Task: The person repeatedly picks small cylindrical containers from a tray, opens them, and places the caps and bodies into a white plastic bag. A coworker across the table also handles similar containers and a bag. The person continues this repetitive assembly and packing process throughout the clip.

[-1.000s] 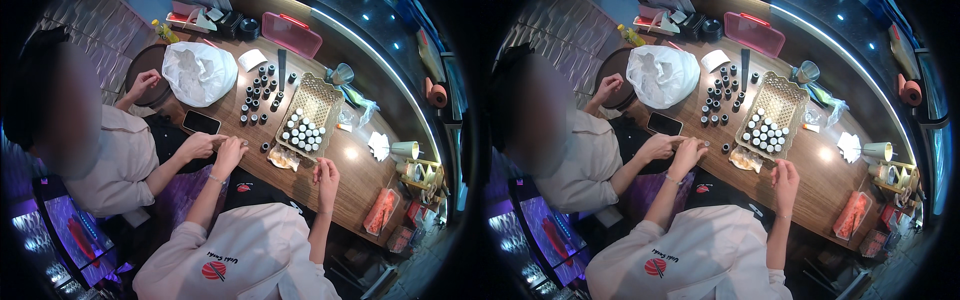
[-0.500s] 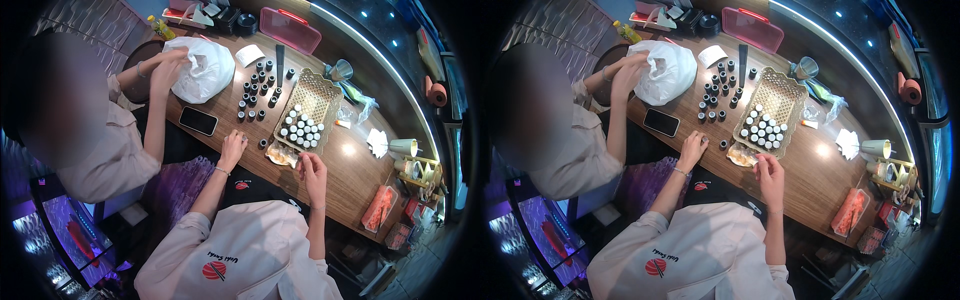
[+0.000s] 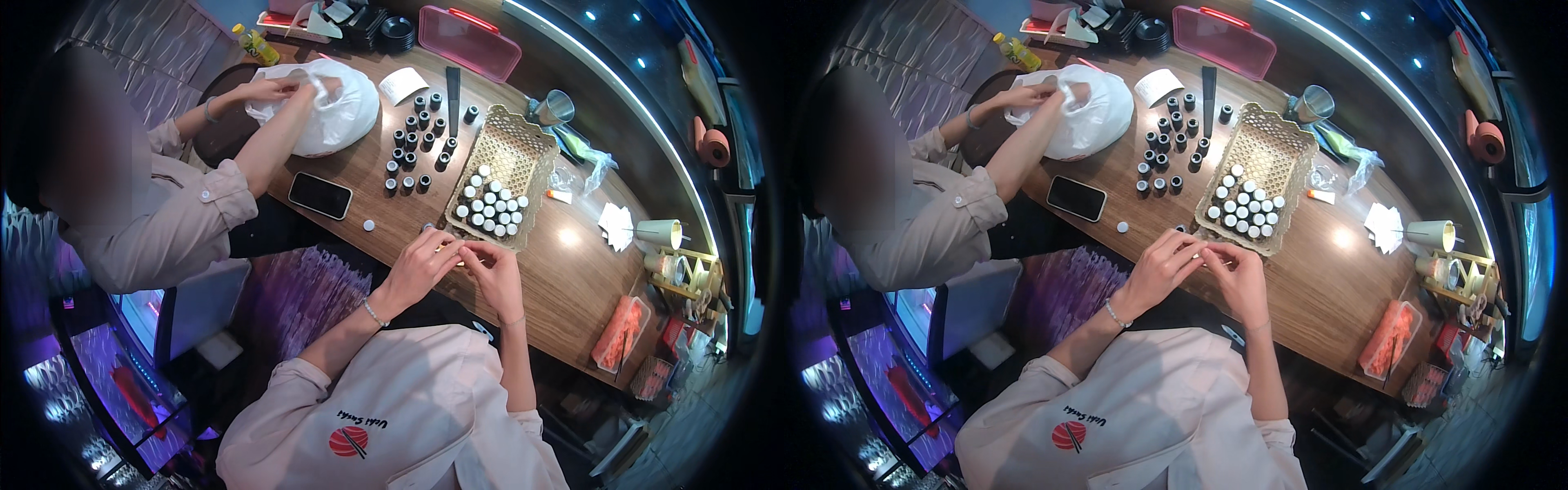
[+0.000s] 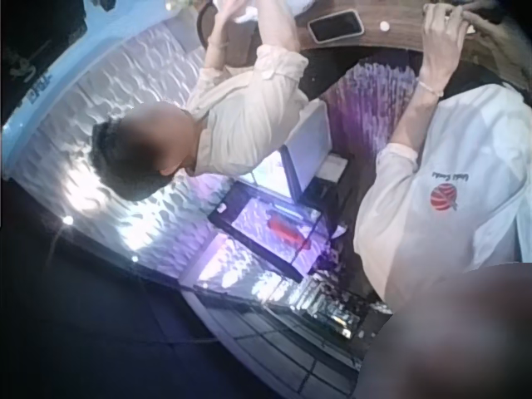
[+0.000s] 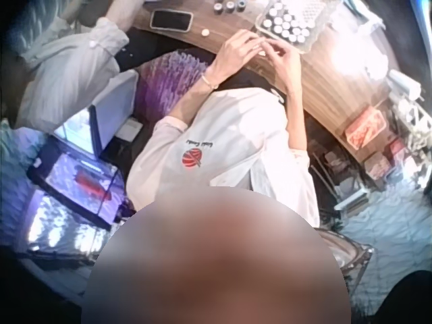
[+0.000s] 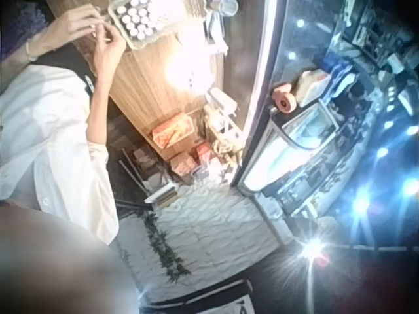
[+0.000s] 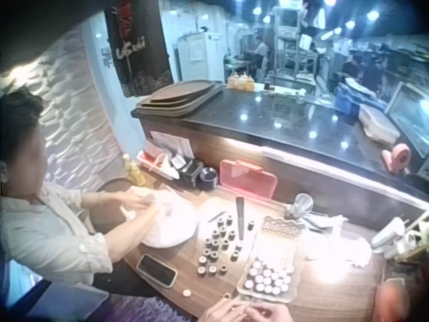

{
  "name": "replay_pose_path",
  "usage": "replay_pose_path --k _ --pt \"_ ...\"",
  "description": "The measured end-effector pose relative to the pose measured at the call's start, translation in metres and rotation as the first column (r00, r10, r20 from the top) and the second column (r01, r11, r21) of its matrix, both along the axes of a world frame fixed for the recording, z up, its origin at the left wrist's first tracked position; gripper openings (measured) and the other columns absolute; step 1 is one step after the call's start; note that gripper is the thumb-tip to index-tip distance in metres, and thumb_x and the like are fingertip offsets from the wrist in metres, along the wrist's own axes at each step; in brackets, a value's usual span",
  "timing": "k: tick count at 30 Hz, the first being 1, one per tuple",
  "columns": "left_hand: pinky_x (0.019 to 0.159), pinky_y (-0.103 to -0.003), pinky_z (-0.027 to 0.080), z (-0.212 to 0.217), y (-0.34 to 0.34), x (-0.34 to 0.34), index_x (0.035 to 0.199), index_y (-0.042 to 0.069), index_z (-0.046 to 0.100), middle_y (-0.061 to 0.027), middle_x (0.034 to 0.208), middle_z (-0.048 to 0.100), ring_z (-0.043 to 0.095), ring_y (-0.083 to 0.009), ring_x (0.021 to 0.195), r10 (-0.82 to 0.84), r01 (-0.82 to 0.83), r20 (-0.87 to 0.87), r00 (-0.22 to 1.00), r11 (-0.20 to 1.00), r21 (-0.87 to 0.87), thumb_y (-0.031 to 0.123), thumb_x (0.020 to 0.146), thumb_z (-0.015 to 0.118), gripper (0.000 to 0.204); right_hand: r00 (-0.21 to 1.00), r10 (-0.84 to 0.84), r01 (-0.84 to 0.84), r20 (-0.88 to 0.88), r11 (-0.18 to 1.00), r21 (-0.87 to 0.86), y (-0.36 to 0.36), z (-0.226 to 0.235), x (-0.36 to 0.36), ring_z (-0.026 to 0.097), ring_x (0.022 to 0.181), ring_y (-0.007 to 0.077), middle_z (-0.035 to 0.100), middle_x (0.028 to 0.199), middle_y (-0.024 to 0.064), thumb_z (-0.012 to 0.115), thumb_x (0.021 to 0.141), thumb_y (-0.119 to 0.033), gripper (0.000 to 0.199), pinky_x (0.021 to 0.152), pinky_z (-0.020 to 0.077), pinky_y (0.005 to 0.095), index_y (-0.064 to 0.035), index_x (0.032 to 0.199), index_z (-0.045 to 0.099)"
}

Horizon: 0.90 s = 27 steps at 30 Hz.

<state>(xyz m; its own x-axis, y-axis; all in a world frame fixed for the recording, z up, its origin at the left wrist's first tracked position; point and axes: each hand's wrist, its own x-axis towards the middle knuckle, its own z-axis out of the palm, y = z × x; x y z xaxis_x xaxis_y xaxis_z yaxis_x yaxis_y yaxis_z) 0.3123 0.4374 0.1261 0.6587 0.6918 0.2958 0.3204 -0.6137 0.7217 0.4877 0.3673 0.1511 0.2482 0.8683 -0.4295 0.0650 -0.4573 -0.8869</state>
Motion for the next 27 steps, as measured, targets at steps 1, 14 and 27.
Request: replay_pose_path --k 1,14,27 --pt "0.086 -0.041 0.057 -0.001 0.0 0.0 0.114 0.0 0.072 -0.0116 0.11 0.068 0.066 -0.0307 0.101 -0.012 0.012 -0.002 1.0 1.0 -0.011 0.011 0.087 0.08 0.03 1.0 -0.013 0.013 -0.015 1.0 -0.004 -0.001 -0.002 0.002 0.063 0.079 0.006 0.075 0.086 0.0038 0.074 0.1 -0.016 0.025 0.069 0.051 0.0242 0.0068 0.11 0.077" --pt "0.095 -0.044 0.043 -0.092 0.108 0.006 0.12 0.005 0.073 -0.0067 0.121 0.065 0.055 -0.0284 0.112 0.336 -0.258 -0.313 0.888 0.929 0.267 0.025 0.081 0.086 0.046 0.961 -0.269 0.269 -0.067 0.963 -0.007 -0.04 -0.024 0.043 0.064 0.079 0.0054 0.073 0.092 0.0006 0.072 0.101 -0.011 0.018 0.071 0.0507 0.0221 0.0029 0.112 0.074" --pt "0.089 -0.044 0.04 -0.098 0.11 0.025 0.098 0.006 0.076 -0.0089 0.105 0.055 0.05 -0.0291 0.104 0.354 -0.249 -0.476 0.805 0.93 0.27 0.025 0.073 0.091 0.036 0.921 -0.379 0.381 -0.09 0.925 0.002 -0.062 -0.029 0.062 0.064 0.079 0.0061 0.076 0.096 0.0054 0.071 0.102 -0.014 0.022 0.068 0.0502 0.0218 0.0027 0.117 0.071"
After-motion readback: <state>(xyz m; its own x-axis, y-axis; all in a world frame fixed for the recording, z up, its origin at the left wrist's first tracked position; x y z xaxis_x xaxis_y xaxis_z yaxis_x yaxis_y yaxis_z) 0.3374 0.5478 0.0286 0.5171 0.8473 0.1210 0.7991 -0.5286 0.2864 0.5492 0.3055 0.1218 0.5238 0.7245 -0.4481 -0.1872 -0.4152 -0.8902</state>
